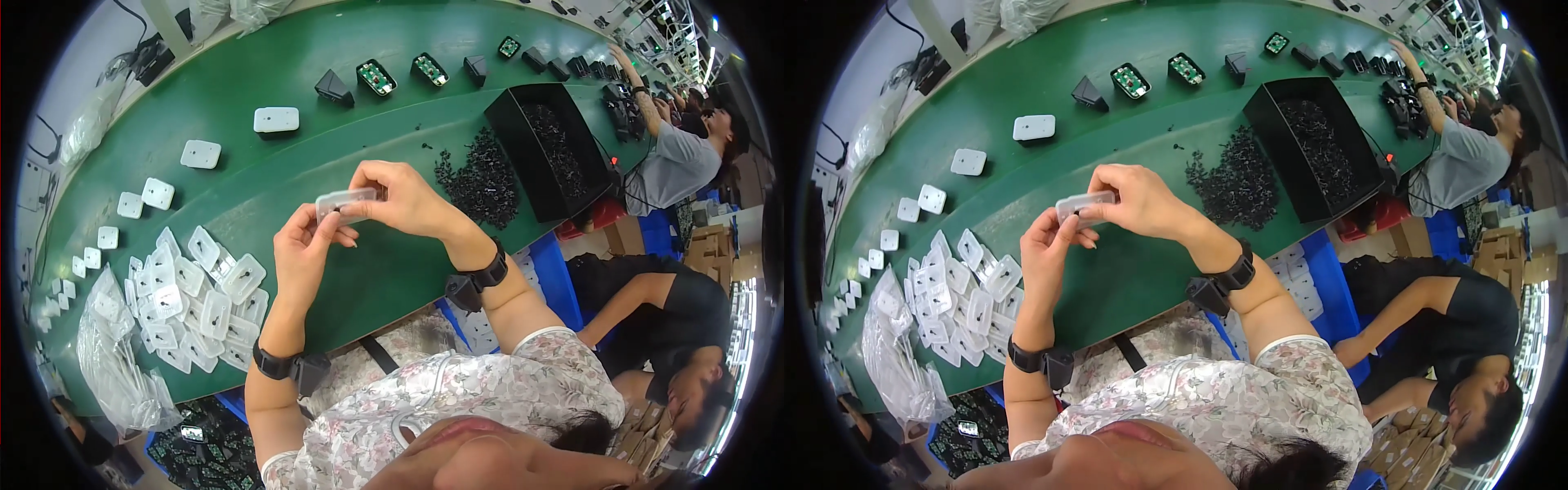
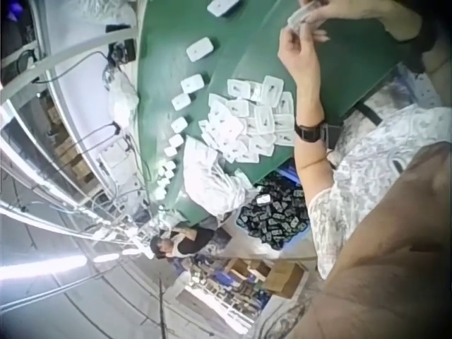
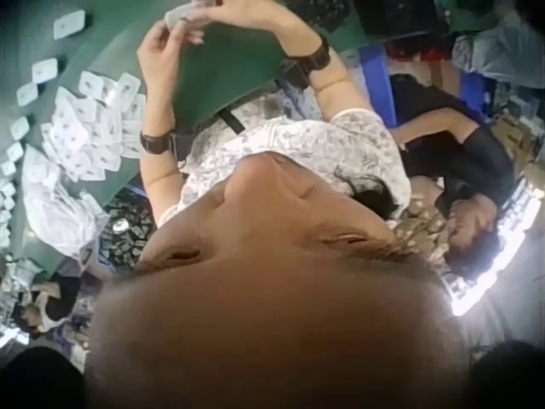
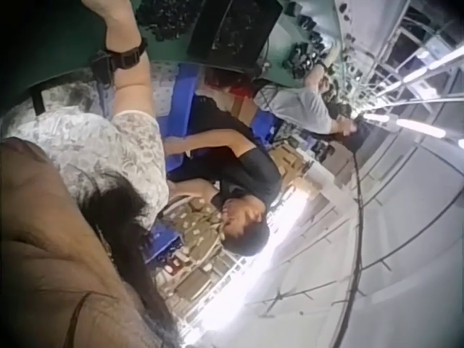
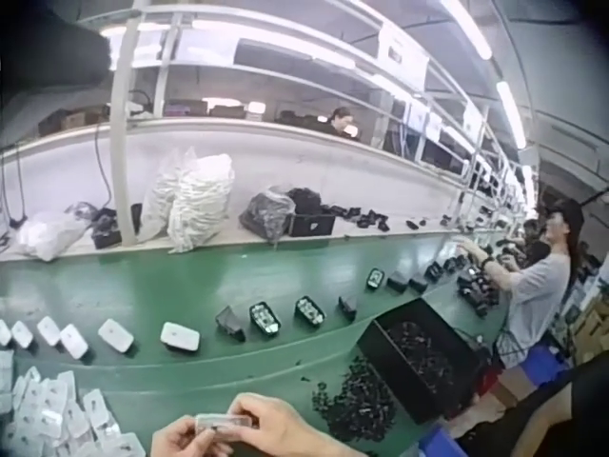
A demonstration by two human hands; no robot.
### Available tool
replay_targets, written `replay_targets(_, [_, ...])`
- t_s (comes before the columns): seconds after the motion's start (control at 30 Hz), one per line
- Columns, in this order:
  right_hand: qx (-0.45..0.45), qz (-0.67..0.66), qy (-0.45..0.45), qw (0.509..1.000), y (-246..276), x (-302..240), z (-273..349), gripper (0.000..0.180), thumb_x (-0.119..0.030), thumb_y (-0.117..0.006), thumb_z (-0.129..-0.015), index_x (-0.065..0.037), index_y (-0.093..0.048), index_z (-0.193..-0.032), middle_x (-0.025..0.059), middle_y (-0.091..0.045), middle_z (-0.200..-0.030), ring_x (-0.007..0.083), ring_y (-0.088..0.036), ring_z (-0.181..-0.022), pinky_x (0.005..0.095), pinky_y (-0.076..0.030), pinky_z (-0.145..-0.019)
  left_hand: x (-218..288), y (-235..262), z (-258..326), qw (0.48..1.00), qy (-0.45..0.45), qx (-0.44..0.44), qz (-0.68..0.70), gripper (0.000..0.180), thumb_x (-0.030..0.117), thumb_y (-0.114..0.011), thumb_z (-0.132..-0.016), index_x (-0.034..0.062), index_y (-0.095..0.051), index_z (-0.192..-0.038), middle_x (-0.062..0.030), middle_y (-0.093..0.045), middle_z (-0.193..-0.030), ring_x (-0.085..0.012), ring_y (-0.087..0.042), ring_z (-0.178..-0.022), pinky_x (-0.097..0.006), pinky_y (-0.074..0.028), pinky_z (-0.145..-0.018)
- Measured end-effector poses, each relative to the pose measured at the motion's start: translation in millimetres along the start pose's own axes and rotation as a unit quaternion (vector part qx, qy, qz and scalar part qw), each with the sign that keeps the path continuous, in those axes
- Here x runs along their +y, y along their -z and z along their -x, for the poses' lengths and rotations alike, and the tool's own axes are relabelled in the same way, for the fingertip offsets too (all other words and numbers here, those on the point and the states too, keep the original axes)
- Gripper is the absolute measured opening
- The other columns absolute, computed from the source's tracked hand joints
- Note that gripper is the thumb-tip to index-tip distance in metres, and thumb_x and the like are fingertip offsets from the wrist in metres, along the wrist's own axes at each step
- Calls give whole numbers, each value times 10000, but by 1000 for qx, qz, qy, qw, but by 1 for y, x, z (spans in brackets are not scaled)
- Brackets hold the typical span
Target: The person picks up a white plastic cover, inserts a small black component into it, and then presses the cover onto a black electronic housing. They repeat this process several times, placing each completed assembly aside on the workbench.
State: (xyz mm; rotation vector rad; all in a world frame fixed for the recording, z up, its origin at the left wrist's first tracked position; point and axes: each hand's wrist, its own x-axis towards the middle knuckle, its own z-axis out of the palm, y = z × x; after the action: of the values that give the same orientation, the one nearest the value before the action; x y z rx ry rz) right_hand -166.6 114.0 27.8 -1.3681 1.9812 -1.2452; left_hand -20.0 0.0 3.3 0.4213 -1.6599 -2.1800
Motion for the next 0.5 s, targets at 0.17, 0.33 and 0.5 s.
replay_targets(0.17, [8, -182, -97, 978, -7, 7, -4, 244, -181, -730, -790, -17, -559, -851, -1, -566, -723, 62, -510, -613, 215, -411, -533, 5, 3, -6, 996, 0, 64, 59, 156, 43, -503, -922, -77, -523, -1019, -129, -629, -881, -181, -639, -693, -270, -537, -633])
replay_targets(0.33, [41, -73, -130, 988, -4, 8, -13, 282, -270, -708, -808, -34, -578, -891, 18, -571, -725, 84, -530, -609, 238, -430, -545, -19, 37, -25, 972, 10, 161, -173, 133, 103, -533, -918, -16, -591, -908, -61, -645, -770, -124, -622, -659, -264, -490, -596])
replay_targets(0.5, [218, 271, -14, 937, 34, 27, -64, 346, -401, -640, -815, -86, -606, -956, 68, -599, -858, 220, -584, -751, 338, -473, -662, -27, 35, -29, 885, -93, 205, -406, 111, 138, -540, -890, 66, -615, -927, -156, -633, -832, -326, -616, -724, -367, -486, -656])
